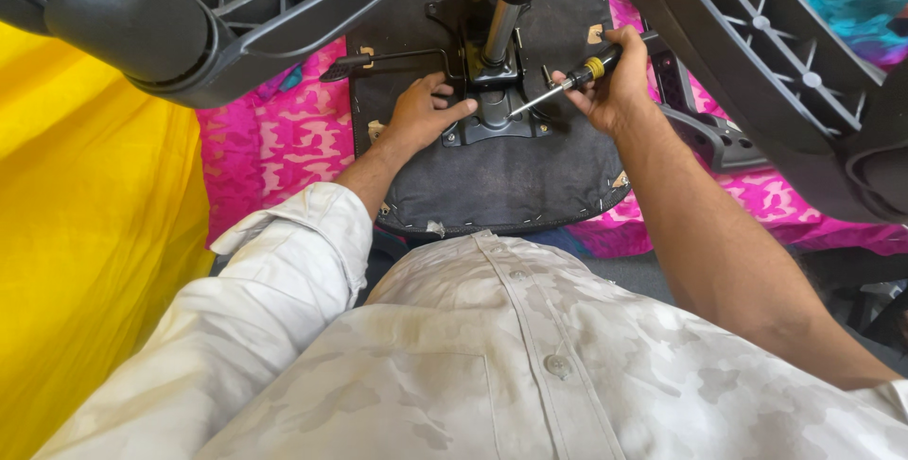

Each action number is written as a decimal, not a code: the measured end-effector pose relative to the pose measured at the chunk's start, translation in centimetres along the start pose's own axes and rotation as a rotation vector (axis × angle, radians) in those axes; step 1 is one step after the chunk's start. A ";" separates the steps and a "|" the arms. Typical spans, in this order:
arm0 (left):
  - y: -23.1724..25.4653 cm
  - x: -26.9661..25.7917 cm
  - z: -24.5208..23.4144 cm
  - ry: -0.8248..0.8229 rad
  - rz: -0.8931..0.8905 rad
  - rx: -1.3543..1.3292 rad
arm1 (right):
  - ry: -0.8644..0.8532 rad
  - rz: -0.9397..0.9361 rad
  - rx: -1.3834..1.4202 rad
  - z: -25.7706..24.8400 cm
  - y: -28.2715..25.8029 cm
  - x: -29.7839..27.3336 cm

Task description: The person uses a screwdriver to tighten screws into the underside of an office chair base, securing the central column and mounting plate. They reposition the chair base and continue fastening multiple screws to complete the assembly.

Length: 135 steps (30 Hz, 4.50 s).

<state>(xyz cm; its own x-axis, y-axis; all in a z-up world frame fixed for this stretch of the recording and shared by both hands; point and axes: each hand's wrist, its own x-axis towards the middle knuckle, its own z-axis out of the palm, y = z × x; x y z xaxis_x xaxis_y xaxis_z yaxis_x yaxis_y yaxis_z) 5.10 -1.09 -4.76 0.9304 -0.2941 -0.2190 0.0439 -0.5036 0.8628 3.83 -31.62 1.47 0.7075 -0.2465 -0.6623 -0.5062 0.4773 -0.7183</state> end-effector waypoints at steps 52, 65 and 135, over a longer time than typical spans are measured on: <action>1.9 2.9 2.1 0.220 -0.062 0.168 | -0.205 -0.346 -1.080 -1.3 5.0 -1.6; 2.3 2.6 2.3 0.288 -0.018 0.223 | -0.197 -0.326 -1.089 -1.3 4.9 -1.6; 16.4 8.4 5.3 0.585 0.559 -0.534 | -0.513 -0.351 0.071 -8.5 -5.7 -10.2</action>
<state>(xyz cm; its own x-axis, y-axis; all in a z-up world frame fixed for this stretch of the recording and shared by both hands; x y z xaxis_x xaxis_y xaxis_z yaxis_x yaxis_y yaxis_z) 11.72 -16.09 5.12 0.8947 0.1447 0.4226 -0.4347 0.0638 0.8983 -4.70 -38.99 10.51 0.9813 0.0293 -0.1904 -0.1792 0.5007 -0.8469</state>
